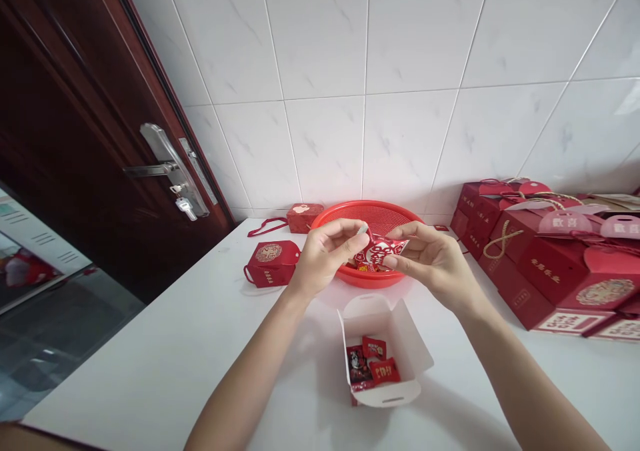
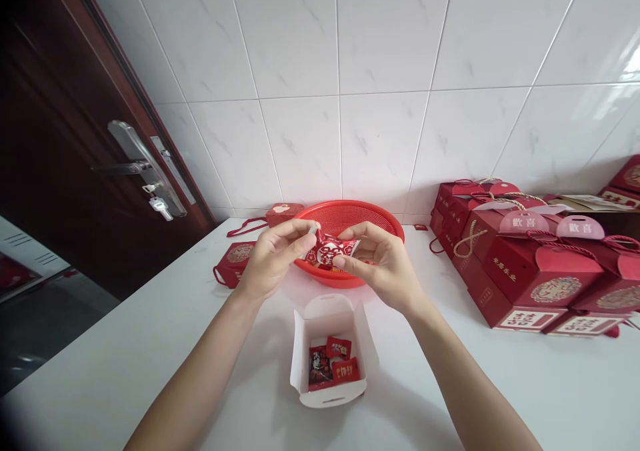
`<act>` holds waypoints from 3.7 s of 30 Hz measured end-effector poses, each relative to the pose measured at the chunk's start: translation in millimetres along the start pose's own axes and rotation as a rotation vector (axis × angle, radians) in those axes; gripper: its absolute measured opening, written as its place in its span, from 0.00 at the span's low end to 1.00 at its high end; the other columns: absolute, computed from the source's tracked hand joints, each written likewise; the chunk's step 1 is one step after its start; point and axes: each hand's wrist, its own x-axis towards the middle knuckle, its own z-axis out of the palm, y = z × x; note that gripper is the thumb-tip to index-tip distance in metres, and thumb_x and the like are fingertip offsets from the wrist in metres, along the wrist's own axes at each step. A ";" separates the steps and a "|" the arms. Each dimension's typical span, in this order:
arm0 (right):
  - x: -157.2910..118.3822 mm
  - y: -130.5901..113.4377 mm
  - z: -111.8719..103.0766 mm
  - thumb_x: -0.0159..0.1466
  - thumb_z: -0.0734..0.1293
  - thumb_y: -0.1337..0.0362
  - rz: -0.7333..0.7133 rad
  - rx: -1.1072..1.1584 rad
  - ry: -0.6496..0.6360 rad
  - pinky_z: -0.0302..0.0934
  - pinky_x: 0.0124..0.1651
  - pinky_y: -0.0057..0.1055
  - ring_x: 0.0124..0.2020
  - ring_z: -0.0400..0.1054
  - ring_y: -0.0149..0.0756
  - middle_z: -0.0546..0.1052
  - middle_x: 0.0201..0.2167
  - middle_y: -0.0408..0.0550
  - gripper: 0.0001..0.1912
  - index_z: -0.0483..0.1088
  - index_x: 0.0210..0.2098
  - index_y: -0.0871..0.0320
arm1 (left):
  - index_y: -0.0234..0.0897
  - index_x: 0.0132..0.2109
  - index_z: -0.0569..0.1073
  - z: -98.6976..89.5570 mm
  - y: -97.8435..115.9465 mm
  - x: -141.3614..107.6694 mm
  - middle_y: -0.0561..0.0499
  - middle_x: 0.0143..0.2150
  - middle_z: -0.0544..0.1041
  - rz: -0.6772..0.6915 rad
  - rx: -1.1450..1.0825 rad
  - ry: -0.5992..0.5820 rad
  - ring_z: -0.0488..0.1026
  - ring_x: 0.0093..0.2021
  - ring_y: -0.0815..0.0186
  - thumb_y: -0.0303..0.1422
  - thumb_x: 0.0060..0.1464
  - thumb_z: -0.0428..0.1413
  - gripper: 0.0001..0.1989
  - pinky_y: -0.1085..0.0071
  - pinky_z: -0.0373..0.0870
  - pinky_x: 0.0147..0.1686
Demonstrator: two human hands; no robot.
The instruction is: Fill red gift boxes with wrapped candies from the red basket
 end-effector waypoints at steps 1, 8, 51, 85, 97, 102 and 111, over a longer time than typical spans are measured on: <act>-0.2 -0.4 0.5 0.54 0.78 0.52 -0.006 -0.042 -0.014 0.73 0.39 0.35 0.34 0.76 0.38 0.80 0.38 0.49 0.21 0.72 0.39 0.57 | 0.37 0.39 0.81 0.6 0.6 -0.2 0.49 0.36 0.80 0.009 0.029 0.005 0.75 0.36 0.65 0.41 0.52 0.65 0.12 0.72 0.73 0.35; -2.2 -11.7 6.2 0.59 0.72 0.47 0.012 -0.231 -0.069 0.70 0.35 0.32 0.31 0.75 0.38 0.80 0.31 0.48 0.19 0.74 0.31 0.58 | 0.38 0.36 0.83 2.9 4.4 -4.0 0.50 0.34 0.80 0.090 0.158 -0.023 0.75 0.36 0.65 0.38 0.55 0.63 0.08 0.72 0.72 0.37; -22.1 -33.9 6.8 0.66 0.66 0.61 -0.051 -0.524 -0.186 0.69 0.38 0.30 0.35 0.74 0.35 0.80 0.34 0.45 0.06 0.74 0.35 0.55 | 0.38 0.37 0.78 -5.8 14.6 -2.2 0.52 0.33 0.72 -0.217 -0.420 -0.202 0.66 0.34 0.70 0.20 0.32 0.55 0.20 0.75 0.65 0.32; -37.1 -40.0 -9.6 0.60 0.69 0.62 0.228 -0.986 -0.687 0.58 0.34 0.31 0.37 0.70 0.38 0.78 0.36 0.45 0.05 0.72 0.36 0.54 | 0.40 0.55 0.74 -24.0 30.7 -11.5 0.48 0.51 0.75 -0.319 0.925 -0.992 0.74 0.46 0.62 0.39 0.55 0.60 0.21 0.72 0.67 0.41; -66.5 -25.4 1.8 0.59 0.69 0.40 0.187 -0.739 -0.687 0.61 0.43 0.33 0.40 0.70 0.39 0.78 0.41 0.46 0.26 0.74 0.48 0.51 | 0.44 0.49 0.73 3.6 18.9 -21.1 0.52 0.39 0.75 -0.286 1.014 -1.010 0.72 0.39 0.61 0.43 0.57 0.57 0.15 0.71 0.60 0.31; -84.4 -18.3 3.3 0.63 0.68 0.43 0.179 -0.722 -0.549 0.63 0.44 0.34 0.39 0.71 0.38 0.78 0.40 0.46 0.21 0.75 0.46 0.51 | 0.44 0.58 0.65 13.1 14.5 -27.7 0.48 0.45 0.75 -0.273 1.094 -0.936 0.73 0.44 0.55 0.39 0.54 0.59 0.25 0.70 0.61 0.30; -93.2 20.4 11.5 0.66 0.67 0.58 0.080 -0.729 -0.224 0.66 0.45 0.35 0.40 0.71 0.37 0.77 0.40 0.48 0.08 0.71 0.41 0.56 | 0.38 0.39 0.70 11.6 10.9 -25.3 0.48 0.39 0.76 -0.322 1.056 -1.016 0.73 0.34 0.61 0.44 0.55 0.56 0.14 0.70 0.61 0.27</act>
